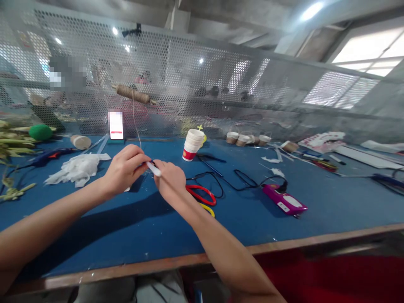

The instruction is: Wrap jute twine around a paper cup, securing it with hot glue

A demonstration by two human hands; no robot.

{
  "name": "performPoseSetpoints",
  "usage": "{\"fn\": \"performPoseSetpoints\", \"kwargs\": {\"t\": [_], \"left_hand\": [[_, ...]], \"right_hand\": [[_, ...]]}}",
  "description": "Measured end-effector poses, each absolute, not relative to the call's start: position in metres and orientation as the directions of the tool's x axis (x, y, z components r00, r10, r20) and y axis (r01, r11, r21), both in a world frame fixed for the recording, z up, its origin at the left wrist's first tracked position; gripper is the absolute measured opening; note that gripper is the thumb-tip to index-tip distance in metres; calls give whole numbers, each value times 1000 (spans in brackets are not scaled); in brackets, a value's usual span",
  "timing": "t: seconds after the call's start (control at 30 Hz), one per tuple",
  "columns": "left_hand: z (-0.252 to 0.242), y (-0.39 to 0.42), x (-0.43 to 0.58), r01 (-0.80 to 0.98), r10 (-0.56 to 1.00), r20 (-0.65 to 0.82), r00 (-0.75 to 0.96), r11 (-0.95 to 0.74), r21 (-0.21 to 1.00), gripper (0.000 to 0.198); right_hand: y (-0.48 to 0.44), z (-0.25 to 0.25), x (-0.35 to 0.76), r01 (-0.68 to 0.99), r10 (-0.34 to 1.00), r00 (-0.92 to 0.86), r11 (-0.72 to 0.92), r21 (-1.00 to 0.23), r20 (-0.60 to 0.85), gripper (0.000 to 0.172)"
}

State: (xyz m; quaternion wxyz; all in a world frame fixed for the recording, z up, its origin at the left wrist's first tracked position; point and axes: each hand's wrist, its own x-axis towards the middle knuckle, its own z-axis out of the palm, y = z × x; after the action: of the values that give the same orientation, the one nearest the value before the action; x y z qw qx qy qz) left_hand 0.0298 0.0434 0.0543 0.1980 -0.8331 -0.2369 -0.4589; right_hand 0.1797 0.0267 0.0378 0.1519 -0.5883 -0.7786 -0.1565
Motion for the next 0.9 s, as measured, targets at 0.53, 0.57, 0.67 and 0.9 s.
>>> {"fn": "performPoseSetpoints", "kwargs": {"t": [0.53,0.57,0.67,0.9], "left_hand": [[52,23,30,505,364,827,428,-856,115,30],[48,18,33,456,427,776,464,-866,204,26],[30,13,46,370,725,465,508,-671,642,24],[4,38,63,-119,870,291,398,-265,957,29]], "right_hand": [[33,37,188,676,871,-95,412,-610,483,27],[33,37,189,562,880,-57,419,-713,472,28],[34,36,188,259,913,17,390,-884,407,28],[30,23,176,-127,959,-31,275,-953,280,27]]}}
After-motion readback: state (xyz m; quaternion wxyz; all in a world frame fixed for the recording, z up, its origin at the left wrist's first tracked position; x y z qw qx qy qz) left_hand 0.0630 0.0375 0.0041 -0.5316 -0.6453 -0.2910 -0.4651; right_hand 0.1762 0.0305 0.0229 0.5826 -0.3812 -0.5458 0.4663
